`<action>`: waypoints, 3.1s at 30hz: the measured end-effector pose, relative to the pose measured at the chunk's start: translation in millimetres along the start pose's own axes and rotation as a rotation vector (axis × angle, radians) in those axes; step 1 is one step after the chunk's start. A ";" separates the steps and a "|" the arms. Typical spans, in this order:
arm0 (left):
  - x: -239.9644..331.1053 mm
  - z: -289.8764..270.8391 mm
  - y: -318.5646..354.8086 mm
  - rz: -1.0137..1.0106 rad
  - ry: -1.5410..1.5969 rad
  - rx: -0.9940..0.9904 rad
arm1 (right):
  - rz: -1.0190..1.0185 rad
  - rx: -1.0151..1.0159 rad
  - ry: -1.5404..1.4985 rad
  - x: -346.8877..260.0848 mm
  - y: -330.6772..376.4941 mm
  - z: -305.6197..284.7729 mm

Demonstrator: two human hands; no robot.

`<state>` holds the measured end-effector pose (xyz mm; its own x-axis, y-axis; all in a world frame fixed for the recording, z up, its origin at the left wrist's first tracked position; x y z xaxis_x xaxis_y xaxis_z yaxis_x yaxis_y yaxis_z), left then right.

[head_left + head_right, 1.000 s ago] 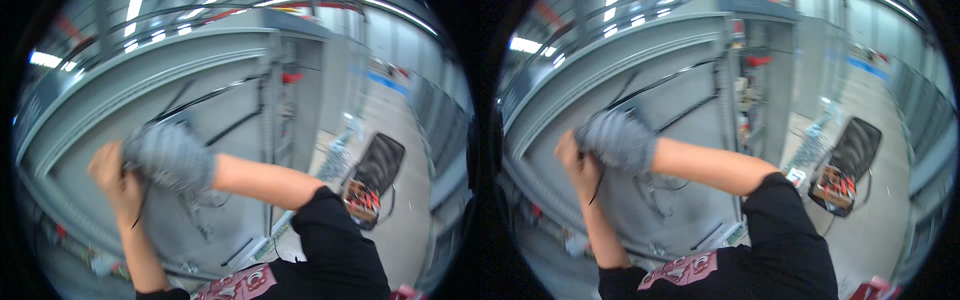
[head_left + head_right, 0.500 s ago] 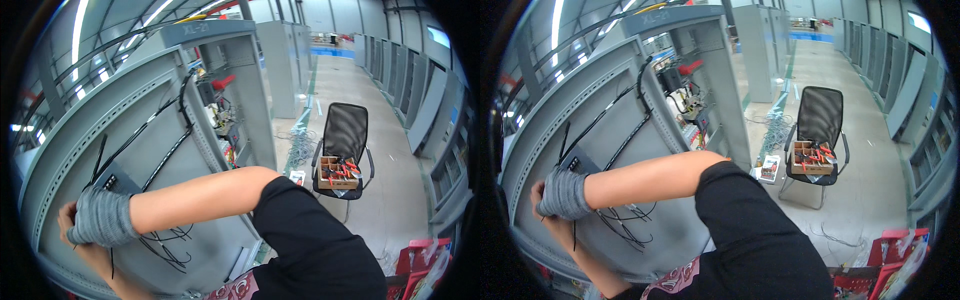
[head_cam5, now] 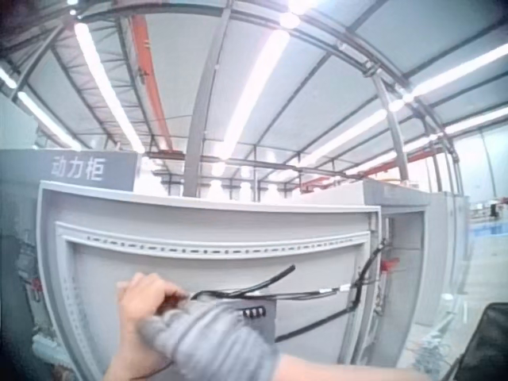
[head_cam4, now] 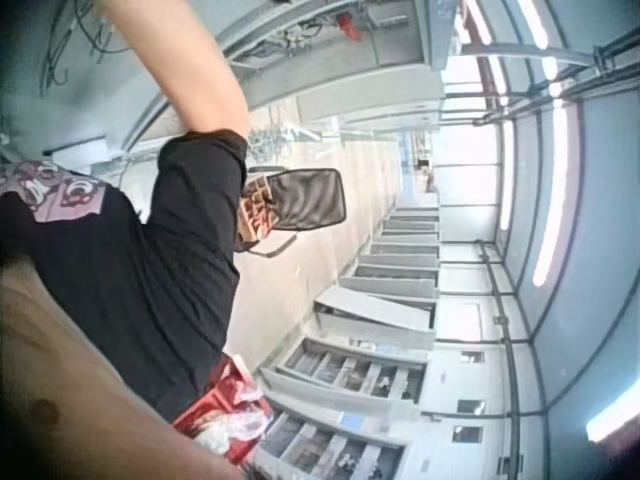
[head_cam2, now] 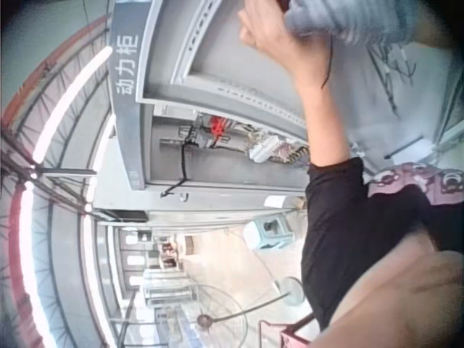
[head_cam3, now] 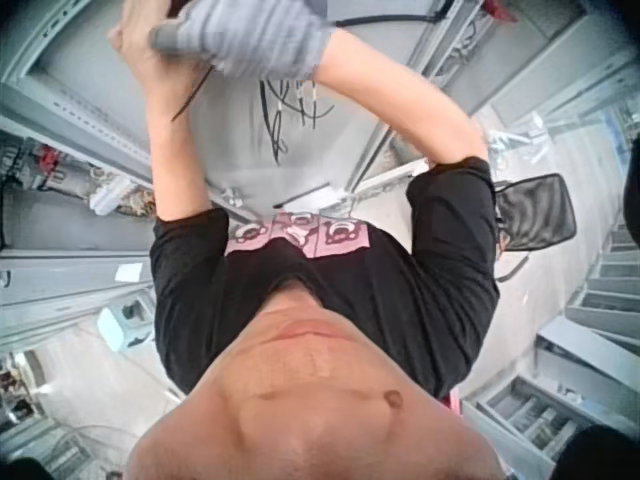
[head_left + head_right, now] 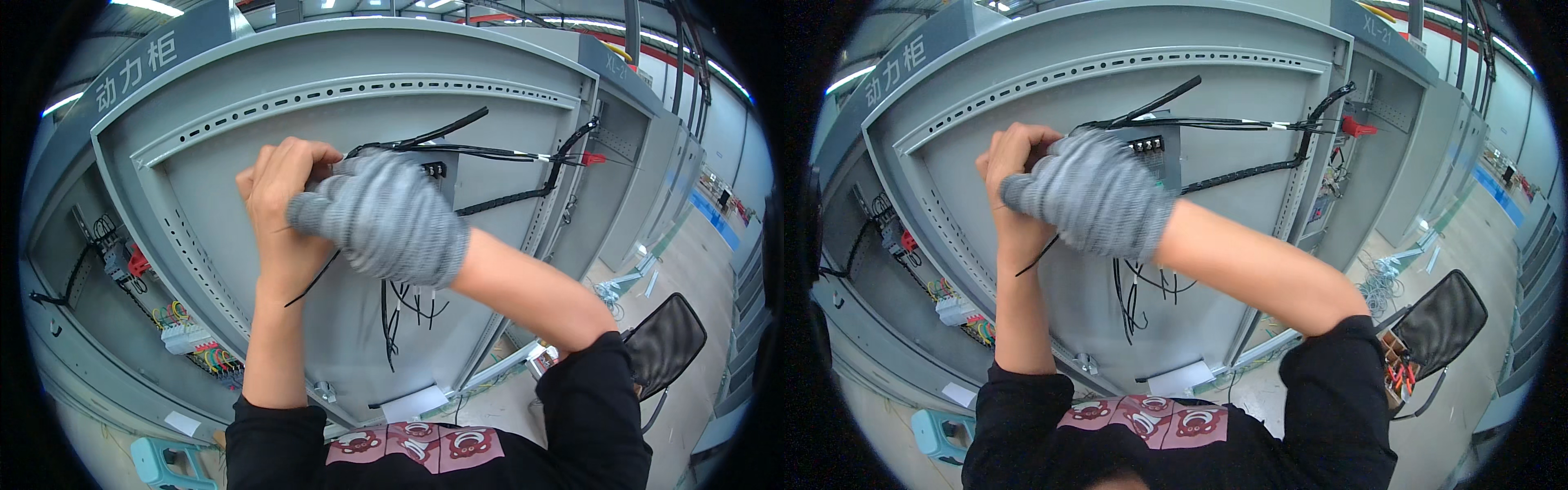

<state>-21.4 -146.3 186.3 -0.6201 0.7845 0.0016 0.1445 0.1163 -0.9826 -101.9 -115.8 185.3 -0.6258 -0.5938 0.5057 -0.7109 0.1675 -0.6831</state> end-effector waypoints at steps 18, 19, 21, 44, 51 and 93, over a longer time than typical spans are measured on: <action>8.2 6.0 0.2 -0.029 0.016 -0.058 | 0.149 0.337 -0.309 36.0 61.2 -46.0; 7.7 5.8 2.6 -0.006 0.029 -0.044 | 0.228 0.361 -0.336 41.1 68.9 -54.0; 11.3 10.2 5.3 0.059 0.057 -0.028 | 0.333 0.402 -0.232 53.1 84.7 -68.3; -6.4 17.7 19.8 -0.211 0.383 0.133 | 0.443 0.306 -0.172 91.8 78.8 -42.8; 9.0 17.6 -10.6 -0.074 0.324 -0.052 | 0.418 0.310 -0.165 91.7 75.0 -44.1; 59.6 4.7 -15.7 0.087 -0.013 -0.170 | 0.736 1.033 -1.686 120.3 204.2 -23.6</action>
<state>-64.3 -104.2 201.0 -0.6095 0.7882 -0.0851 0.3257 0.1510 -0.9333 -329.9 -134.5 119.1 0.6052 -0.7028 -0.3738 0.2351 0.6064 -0.7596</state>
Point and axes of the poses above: each hand's wrist, its own y-axis away from the middle knuckle, its own z-axis out of the palm, x = y × z, the point moved 7 cm from there along -y, towards the middle knuckle, and after that the axes turned 2 degrees about -y, right-handed, at the moved point
